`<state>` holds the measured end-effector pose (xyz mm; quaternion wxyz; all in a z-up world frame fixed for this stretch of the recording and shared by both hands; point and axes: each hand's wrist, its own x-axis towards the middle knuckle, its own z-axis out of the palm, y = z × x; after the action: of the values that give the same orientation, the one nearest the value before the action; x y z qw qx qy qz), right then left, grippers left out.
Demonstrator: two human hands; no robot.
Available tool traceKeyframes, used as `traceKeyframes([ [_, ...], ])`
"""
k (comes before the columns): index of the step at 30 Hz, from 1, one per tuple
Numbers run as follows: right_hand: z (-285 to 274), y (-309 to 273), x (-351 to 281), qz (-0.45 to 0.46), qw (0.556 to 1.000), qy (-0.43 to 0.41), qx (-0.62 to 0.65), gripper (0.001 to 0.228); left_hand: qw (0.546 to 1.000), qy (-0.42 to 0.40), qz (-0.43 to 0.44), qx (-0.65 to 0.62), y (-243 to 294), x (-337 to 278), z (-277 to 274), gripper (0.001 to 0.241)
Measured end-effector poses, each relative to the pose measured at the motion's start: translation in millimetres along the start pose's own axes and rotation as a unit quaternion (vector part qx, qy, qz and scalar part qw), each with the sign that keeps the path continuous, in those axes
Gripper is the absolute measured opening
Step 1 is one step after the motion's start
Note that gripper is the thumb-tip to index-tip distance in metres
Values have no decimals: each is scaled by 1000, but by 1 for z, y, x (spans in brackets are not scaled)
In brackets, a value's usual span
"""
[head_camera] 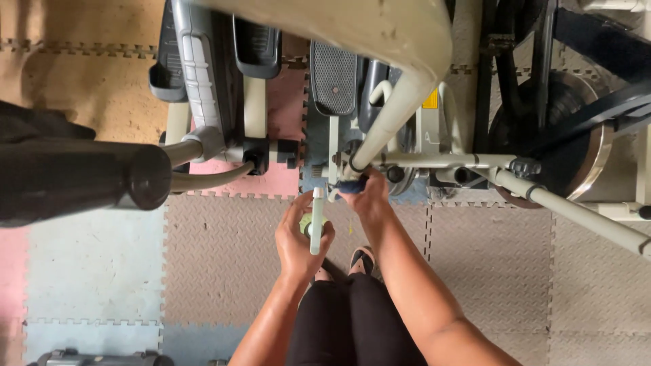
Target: Cleaning and wiping down various elliptical machines and exercise bikes using a spray bottle and cloth.
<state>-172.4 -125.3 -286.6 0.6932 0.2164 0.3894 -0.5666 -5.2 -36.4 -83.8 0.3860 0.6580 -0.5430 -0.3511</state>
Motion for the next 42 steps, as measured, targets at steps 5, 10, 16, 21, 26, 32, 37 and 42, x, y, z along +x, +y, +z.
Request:
traceKeyframes([
  [5, 29, -4, -49, 4, 997, 79, 8, 36, 1000, 6, 11, 9, 9, -9, -9, 61],
  [10, 79, -22, -99, 46, 995, 68, 57, 39, 1000, 16, 13, 3, 23, -18, -20, 60],
  [16, 110, -29, -131, 43, 999, 13, 7, 41, 1000, 21, -3, 4, 46, -19, -36, 60],
  [21, 131, -36, -182, -59, 995, -71, -46, 34, 1000, 15, -18, 2, 70, -19, -48, 60],
  [26, 204, -43, -271, -103, 966, -230, -49, 30, 999, 17, 25, -21, 99, -13, -56, 61],
  [32, 254, -32, -333, -190, 931, -300, -80, 34, 998, 36, 52, -27, 135, -11, -72, 60],
  [37, 286, -7, -385, -293, 884, -318, -178, 40, 996, 52, 67, -36, 169, -17, -94, 59],
  [42, 305, 21, -434, -413, 745, -406, -331, 40, 994, 60, 73, -54, 202, -26, -118, 64],
])
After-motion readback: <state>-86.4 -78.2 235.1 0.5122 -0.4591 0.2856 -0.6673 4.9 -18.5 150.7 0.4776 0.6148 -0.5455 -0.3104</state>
